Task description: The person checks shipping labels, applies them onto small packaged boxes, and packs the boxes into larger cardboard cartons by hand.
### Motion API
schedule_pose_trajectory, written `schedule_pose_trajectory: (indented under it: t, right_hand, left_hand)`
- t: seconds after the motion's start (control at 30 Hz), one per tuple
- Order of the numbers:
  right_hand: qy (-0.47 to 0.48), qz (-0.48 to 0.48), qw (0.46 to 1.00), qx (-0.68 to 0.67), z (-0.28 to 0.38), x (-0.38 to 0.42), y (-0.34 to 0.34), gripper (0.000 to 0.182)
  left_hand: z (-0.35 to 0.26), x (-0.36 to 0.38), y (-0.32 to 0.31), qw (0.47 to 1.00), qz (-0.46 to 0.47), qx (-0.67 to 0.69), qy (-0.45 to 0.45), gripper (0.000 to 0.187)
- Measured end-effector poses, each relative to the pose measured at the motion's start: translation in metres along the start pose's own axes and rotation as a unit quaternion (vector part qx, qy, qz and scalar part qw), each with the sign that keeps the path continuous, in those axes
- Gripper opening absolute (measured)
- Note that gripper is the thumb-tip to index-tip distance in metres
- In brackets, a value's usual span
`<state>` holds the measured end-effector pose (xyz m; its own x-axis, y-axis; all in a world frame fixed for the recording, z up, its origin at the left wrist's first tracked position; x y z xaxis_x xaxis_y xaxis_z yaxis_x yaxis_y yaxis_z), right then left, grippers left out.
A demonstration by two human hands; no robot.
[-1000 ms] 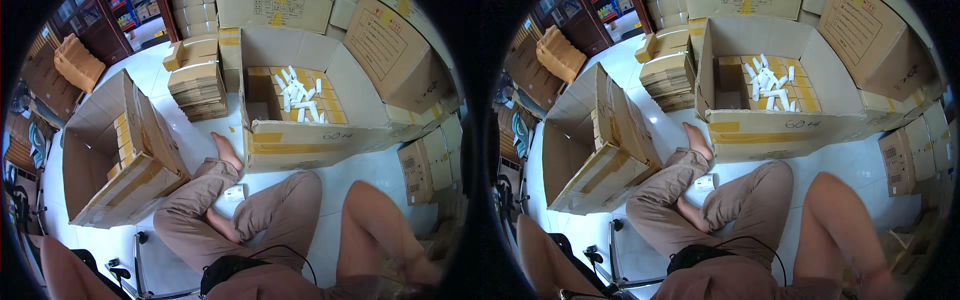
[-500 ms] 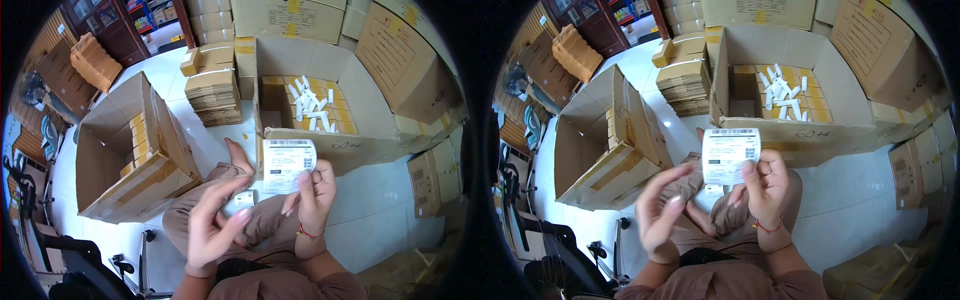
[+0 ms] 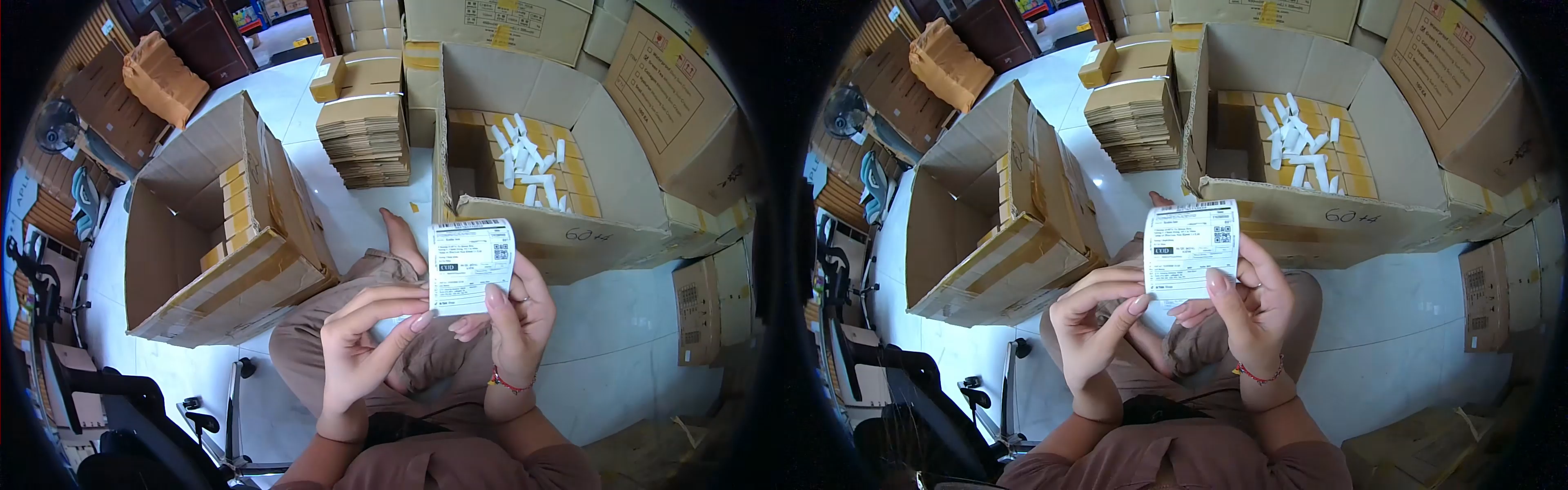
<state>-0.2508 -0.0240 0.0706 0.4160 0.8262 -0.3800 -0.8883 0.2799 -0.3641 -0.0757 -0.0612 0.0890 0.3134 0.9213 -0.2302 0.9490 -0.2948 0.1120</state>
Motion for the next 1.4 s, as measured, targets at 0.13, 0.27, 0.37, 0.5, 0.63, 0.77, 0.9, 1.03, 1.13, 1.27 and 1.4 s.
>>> schedule_pose_trajectory:
  t: [0.13, 0.27, 0.37, 0.5, 0.63, 0.77, 0.9, 1.03, 1.13, 1.27, 1.4]
  right_hand:
    - [0.006, -0.002, 1.000, 0.004, 0.000, 0.000, 0.001, 0.049]
    - [0.001, 0.003, 1.000, 0.004, -0.001, -0.001, 0.002, 0.050]
    - [0.016, 0.007, 1.000, 0.008, -0.002, 0.000, 0.005, 0.052]
    - [0.022, 0.010, 1.000, 0.014, -0.004, 0.003, 0.009, 0.052]
    - [0.030, 0.015, 0.999, 0.026, -0.008, 0.003, 0.014, 0.053]
    - [0.022, 0.010, 1.000, 0.007, -0.003, 0.002, 0.009, 0.053]
    - [0.008, 0.010, 1.000, -0.009, -0.004, 0.002, 0.007, 0.055]
    - [-0.018, 0.034, 0.998, -0.058, -0.006, 0.002, 0.008, 0.056]
    - [-0.017, 0.025, 0.998, -0.051, -0.010, 0.001, 0.012, 0.063]
    - [0.220, -0.054, 0.922, 0.313, 0.000, 0.002, 0.019, 0.056]
    - [0.201, 0.134, 0.938, 0.247, 0.005, 0.009, 0.009, 0.029]
  left_hand:
    - [-0.002, 0.000, -0.001, 1.000, -0.012, -0.007, -0.002, 0.023]
    - [0.000, 0.000, -0.002, 1.000, -0.004, -0.003, 0.007, 0.021]
    - [0.003, -0.002, -0.004, 1.000, 0.016, -0.001, 0.016, 0.021]
    - [0.009, -0.002, -0.004, 0.999, 0.043, 0.018, 0.023, 0.020]
    - [0.009, -0.002, -0.005, 0.997, 0.058, 0.040, 0.027, 0.020]
    - [0.007, -0.001, -0.007, 0.997, 0.051, 0.056, 0.025, 0.020]
    - [0.004, 0.000, -0.008, 0.998, 0.056, 0.036, 0.008, 0.020]
    - [-0.003, 0.001, -0.009, 0.999, 0.021, 0.025, -0.022, 0.019]
    - [-0.004, -0.001, -0.011, 0.999, 0.014, -0.027, -0.036, 0.018]
    - [0.000, 0.000, -0.012, 0.996, 0.062, -0.060, -0.003, 0.018]
    - [0.006, -0.004, -0.013, 0.996, 0.040, -0.082, -0.018, 0.018]
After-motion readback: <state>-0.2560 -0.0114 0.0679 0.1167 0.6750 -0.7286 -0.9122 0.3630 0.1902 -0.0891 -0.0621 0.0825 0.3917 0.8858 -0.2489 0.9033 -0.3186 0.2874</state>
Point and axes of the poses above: each hand's wrist, its own x-axis away from the middle knuckle, its own y-axis out of the back of the hand, z = x × y, the point moved 6 cm from there along -x, towards the middle knuckle, and after that the axes turned 10 degrees about y, right-handed, at the moved point
